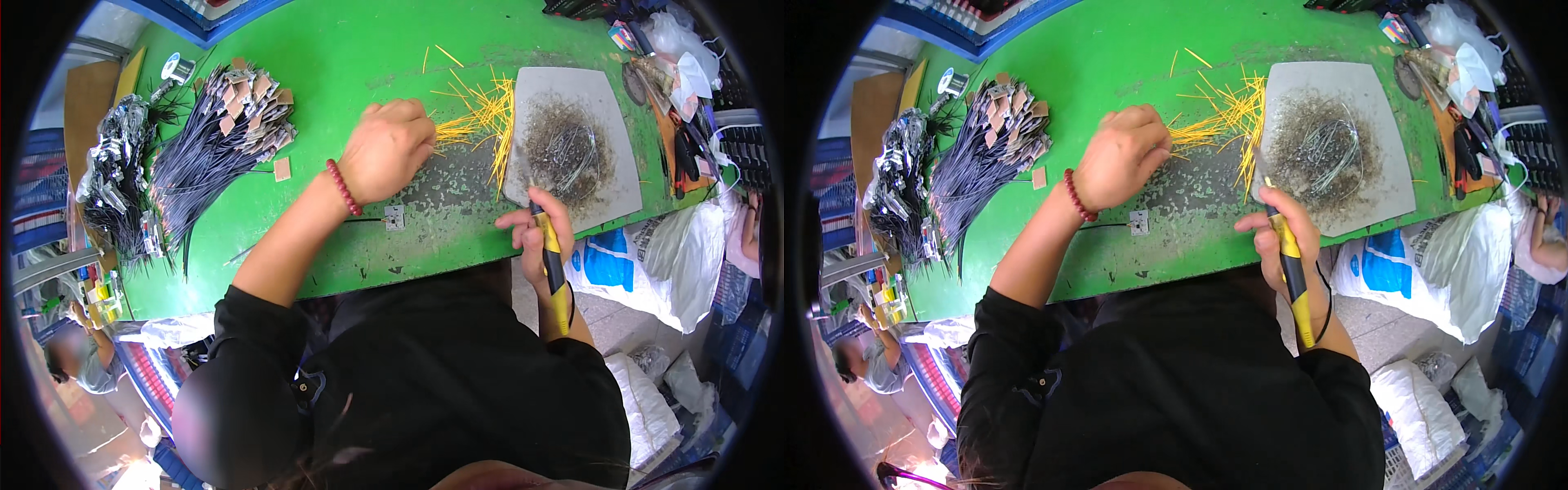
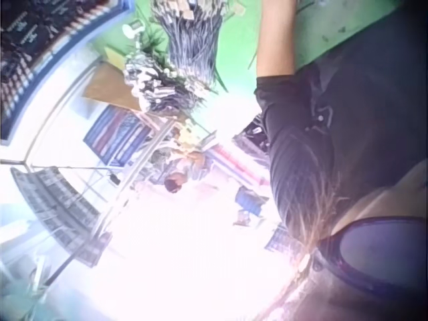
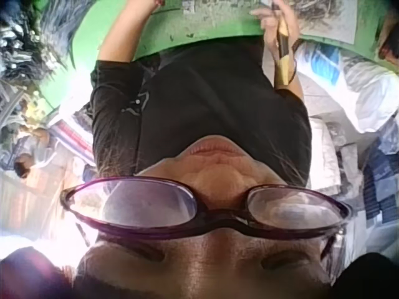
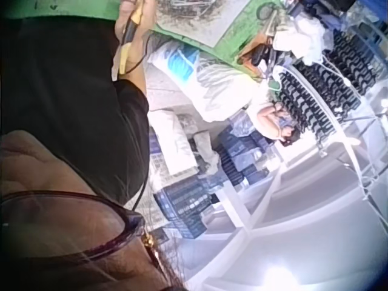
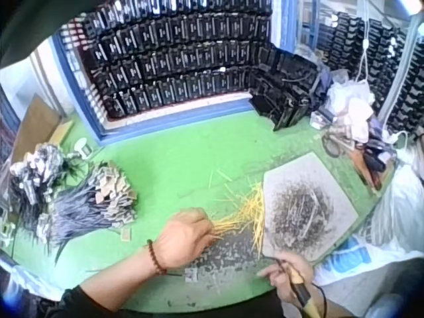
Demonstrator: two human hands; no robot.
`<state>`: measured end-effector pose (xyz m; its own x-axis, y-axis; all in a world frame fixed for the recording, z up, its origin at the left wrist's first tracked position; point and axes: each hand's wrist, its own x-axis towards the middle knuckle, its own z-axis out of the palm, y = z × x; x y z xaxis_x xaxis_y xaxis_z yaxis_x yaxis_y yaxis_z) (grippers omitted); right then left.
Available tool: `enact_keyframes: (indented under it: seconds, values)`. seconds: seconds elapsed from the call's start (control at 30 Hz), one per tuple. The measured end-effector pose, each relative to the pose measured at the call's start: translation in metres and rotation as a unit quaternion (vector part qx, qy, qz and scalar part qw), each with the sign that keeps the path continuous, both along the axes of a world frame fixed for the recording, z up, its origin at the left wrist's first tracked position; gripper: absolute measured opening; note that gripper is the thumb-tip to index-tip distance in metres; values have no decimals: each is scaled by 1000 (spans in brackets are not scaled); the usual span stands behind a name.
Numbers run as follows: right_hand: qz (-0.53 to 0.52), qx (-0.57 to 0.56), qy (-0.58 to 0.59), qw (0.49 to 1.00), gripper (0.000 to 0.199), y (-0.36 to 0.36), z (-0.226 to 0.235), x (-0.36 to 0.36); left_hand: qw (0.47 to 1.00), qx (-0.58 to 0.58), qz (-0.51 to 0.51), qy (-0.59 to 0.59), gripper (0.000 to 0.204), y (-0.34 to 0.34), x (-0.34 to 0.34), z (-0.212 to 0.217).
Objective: Soldering wires onto small electronic components at an assembly workbench.
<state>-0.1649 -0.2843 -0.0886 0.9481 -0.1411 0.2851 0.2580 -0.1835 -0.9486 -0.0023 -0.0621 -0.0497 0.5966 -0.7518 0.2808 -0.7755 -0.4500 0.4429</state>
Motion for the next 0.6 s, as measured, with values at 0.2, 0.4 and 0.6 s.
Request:
enact_keyframes:
  seconds: [0.2,0.4,0.6]
  values:
    - [-9,-78,-60,995,65,-5,16,15,994,-41,68,71,7,12,-12,13]
    - [-179,151,5,972,19,-41,7,16,980,-104,107,132,10,33,-45,13]
    - [-243,128,-3,962,14,-90,-4,6,988,-70,118,67,11,54,-88,-14]
